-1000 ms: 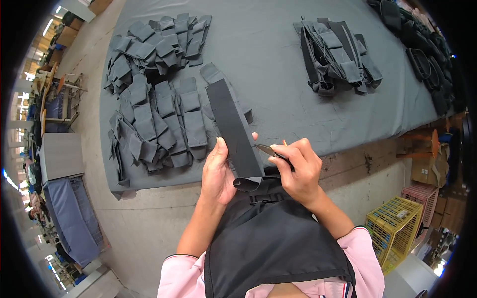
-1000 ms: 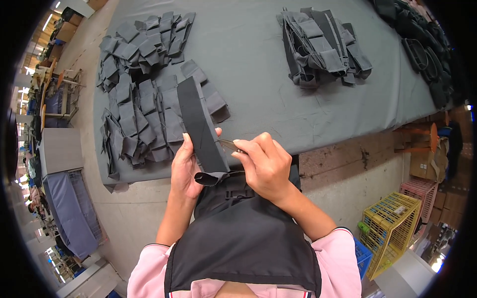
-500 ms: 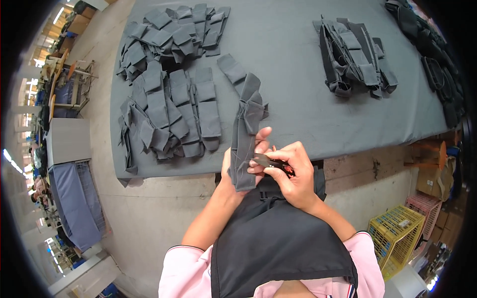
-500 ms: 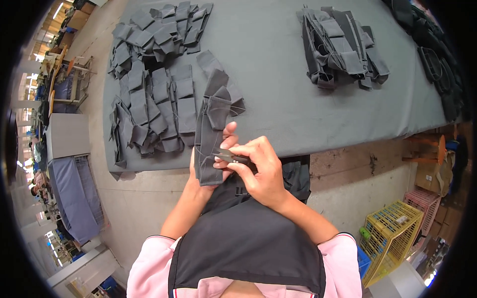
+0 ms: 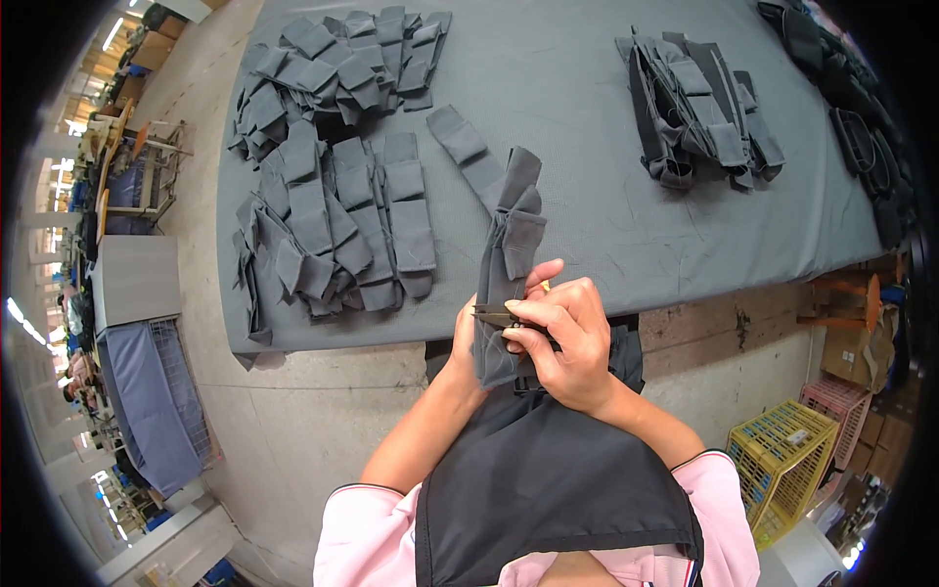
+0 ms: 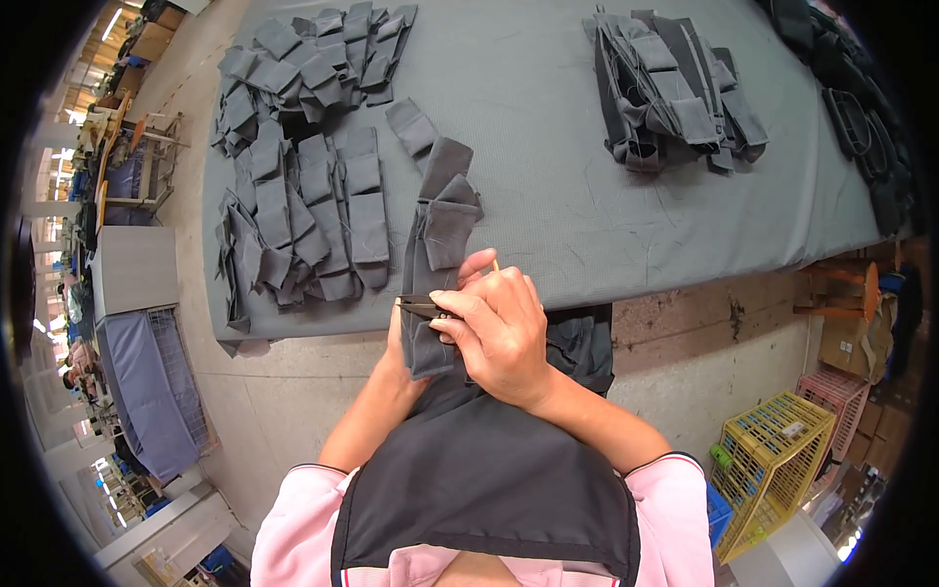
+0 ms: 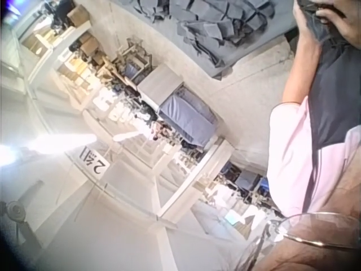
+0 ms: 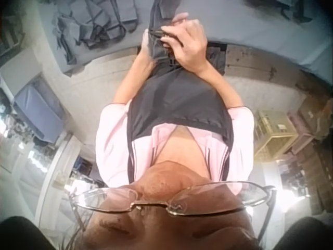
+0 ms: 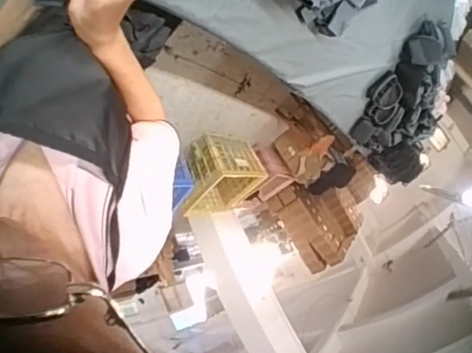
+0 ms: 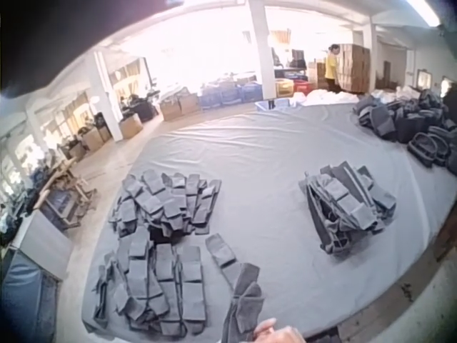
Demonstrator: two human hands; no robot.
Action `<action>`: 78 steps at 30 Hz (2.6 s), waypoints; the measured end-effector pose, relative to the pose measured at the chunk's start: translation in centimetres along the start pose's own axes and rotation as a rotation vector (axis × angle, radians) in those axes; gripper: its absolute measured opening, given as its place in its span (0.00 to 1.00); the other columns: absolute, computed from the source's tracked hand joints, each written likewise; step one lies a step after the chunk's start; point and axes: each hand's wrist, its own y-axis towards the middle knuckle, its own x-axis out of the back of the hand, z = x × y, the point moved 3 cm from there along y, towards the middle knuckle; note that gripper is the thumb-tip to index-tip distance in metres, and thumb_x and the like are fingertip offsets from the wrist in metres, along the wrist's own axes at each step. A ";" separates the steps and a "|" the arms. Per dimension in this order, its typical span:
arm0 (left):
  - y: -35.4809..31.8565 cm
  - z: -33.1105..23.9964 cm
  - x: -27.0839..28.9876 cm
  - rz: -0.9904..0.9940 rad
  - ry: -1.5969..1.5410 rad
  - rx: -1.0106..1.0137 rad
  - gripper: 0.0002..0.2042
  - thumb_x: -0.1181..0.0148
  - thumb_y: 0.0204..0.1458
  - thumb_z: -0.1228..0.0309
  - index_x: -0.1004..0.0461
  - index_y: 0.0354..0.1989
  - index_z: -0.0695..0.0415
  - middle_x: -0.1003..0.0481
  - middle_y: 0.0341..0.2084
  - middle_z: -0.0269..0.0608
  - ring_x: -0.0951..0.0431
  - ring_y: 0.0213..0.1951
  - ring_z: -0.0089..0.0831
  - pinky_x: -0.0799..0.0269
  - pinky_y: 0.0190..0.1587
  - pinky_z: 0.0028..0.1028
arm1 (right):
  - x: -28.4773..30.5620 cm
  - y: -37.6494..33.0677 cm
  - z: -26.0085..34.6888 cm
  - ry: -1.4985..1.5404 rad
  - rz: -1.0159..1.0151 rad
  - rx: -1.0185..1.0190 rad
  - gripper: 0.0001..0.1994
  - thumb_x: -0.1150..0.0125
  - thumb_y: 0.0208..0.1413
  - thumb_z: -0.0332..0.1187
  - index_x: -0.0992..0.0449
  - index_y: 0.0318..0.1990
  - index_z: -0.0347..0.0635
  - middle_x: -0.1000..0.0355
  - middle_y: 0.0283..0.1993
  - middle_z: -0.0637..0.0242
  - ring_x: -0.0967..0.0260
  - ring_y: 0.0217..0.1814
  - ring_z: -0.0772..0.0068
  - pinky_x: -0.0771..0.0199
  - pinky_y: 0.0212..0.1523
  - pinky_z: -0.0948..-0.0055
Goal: The recorder is using snips to trim excess threads or material from small black fabric parts and then sorting them into piles.
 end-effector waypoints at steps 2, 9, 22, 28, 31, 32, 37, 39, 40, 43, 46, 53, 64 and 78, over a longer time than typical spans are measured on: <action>0.1 0.0 0.2 0.069 -0.023 -0.040 0.26 0.65 0.58 0.59 0.41 0.58 0.68 0.32 0.32 0.36 0.36 0.26 0.18 0.41 0.23 0.15 | -0.1 0.0 0.0 -0.025 -0.009 0.021 0.15 0.34 0.35 0.20 0.24 0.35 0.40 0.34 0.28 0.68 0.39 0.30 0.68 0.36 0.32 0.72; 0.1 -0.5 -0.7 0.009 0.103 -0.135 0.24 0.64 0.61 0.59 0.37 0.54 0.69 0.38 0.22 0.30 0.39 0.22 0.18 0.42 0.24 0.16 | 0.8 0.0 0.3 0.089 0.008 -0.072 0.14 0.34 0.38 0.23 0.26 0.36 0.40 0.37 0.26 0.67 0.40 0.29 0.67 0.37 0.30 0.71; -0.9 -2.9 -3.0 -0.084 0.361 -0.340 0.20 0.56 0.60 0.55 0.36 0.47 0.62 0.29 0.42 0.46 0.24 0.40 0.34 0.25 0.41 0.32 | 1.5 -0.1 -0.7 0.438 0.248 -0.389 0.22 0.33 0.42 0.22 0.34 0.46 0.38 0.36 0.29 0.71 0.40 0.24 0.84 0.37 0.26 0.84; -1.4 -3.0 -2.5 -0.072 0.311 -0.259 0.16 0.54 0.60 0.58 0.36 0.40 0.61 0.28 0.35 0.47 0.23 0.30 0.33 0.22 0.30 0.31 | 4.2 2.8 -0.6 -0.158 0.020 -0.118 0.21 0.33 0.38 0.26 0.28 0.44 0.44 0.34 0.32 0.66 0.33 0.26 0.66 0.34 0.26 0.70; -1.6 -2.9 -2.8 -0.070 0.346 -0.249 0.15 0.54 0.60 0.58 0.38 0.41 0.60 0.28 0.34 0.45 0.23 0.28 0.31 0.22 0.29 0.30 | 3.9 3.5 -0.5 -0.356 0.105 -0.001 0.19 0.32 0.37 0.26 0.26 0.42 0.44 0.34 0.32 0.68 0.34 0.25 0.69 0.37 0.27 0.70; -1.7 -2.8 -2.9 -0.093 0.342 -0.237 0.14 0.55 0.61 0.60 0.39 0.42 0.59 0.28 0.33 0.45 0.24 0.27 0.32 0.23 0.28 0.30 | 3.7 3.4 -0.7 -0.346 0.069 0.007 0.18 0.32 0.36 0.27 0.25 0.40 0.44 0.34 0.32 0.69 0.36 0.24 0.70 0.39 0.26 0.70; -2.0 -2.5 -3.0 -0.103 0.370 -0.202 0.13 0.56 0.61 0.61 0.40 0.43 0.59 0.28 0.31 0.46 0.25 0.25 0.34 0.25 0.24 0.30 | 3.5 3.4 -1.2 -0.324 0.005 0.058 0.18 0.33 0.36 0.26 0.25 0.40 0.44 0.34 0.30 0.69 0.37 0.23 0.69 0.41 0.24 0.71; -2.1 -2.5 -3.1 -0.109 0.381 -0.211 0.12 0.55 0.61 0.62 0.40 0.42 0.59 0.28 0.30 0.47 0.25 0.24 0.35 0.26 0.24 0.30 | 3.5 3.4 -1.1 -0.313 0.006 0.038 0.18 0.33 0.36 0.25 0.25 0.40 0.44 0.34 0.28 0.70 0.38 0.22 0.68 0.41 0.24 0.71; -2.1 -2.5 -3.0 -0.109 0.381 -0.210 0.12 0.55 0.61 0.62 0.40 0.42 0.59 0.28 0.30 0.47 0.25 0.24 0.35 0.26 0.24 0.30 | 3.5 3.3 -1.0 -0.325 0.030 0.021 0.17 0.33 0.37 0.24 0.25 0.39 0.44 0.34 0.29 0.68 0.37 0.23 0.68 0.38 0.24 0.71; -2.1 -2.5 -3.2 -0.085 0.403 -0.211 0.12 0.55 0.61 0.62 0.40 0.42 0.59 0.28 0.30 0.47 0.25 0.23 0.34 0.25 0.24 0.30 | 3.8 3.0 -1.0 -0.319 0.037 0.000 0.15 0.34 0.38 0.23 0.24 0.38 0.43 0.33 0.29 0.67 0.36 0.23 0.69 0.36 0.24 0.72; -2.1 -2.5 -3.1 -0.083 0.413 -0.219 0.12 0.54 0.61 0.63 0.39 0.41 0.60 0.28 0.30 0.47 0.25 0.23 0.34 0.25 0.24 0.30 | 4.0 2.6 -1.3 -0.237 -0.053 0.005 0.14 0.33 0.38 0.23 0.24 0.37 0.43 0.34 0.27 0.68 0.36 0.23 0.70 0.37 0.23 0.72; -2.3 -2.6 -3.5 -0.138 0.510 -0.195 0.13 0.53 0.60 0.62 0.38 0.43 0.61 0.27 0.29 0.45 0.25 0.23 0.31 0.25 0.25 0.28 | 4.0 2.1 -1.8 -0.078 -0.020 -0.162 0.14 0.34 0.40 0.24 0.24 0.38 0.43 0.35 0.27 0.67 0.34 0.23 0.68 0.35 0.23 0.72; -2.6 -2.2 -3.6 -0.100 0.685 -0.078 0.16 0.52 0.60 0.65 0.41 0.51 0.60 0.28 0.33 0.41 0.25 0.27 0.24 0.25 0.29 0.23 | 2.8 3.3 -1.2 -0.137 0.110 -0.032 0.11 0.36 0.40 0.25 0.26 0.35 0.40 0.37 0.28 0.65 0.35 0.21 0.67 0.35 0.21 0.72; -1.4 -2.6 -4.4 0.298 0.399 -0.055 0.31 0.48 0.56 0.56 0.55 0.61 0.55 0.33 0.45 0.60 0.23 0.38 0.50 0.22 0.36 0.40 | 2.7 3.9 -3.9 1.255 0.201 -0.929 0.09 0.38 0.50 0.29 0.29 0.37 0.38 0.30 0.28 0.71 0.35 0.26 0.85 0.35 0.27 0.85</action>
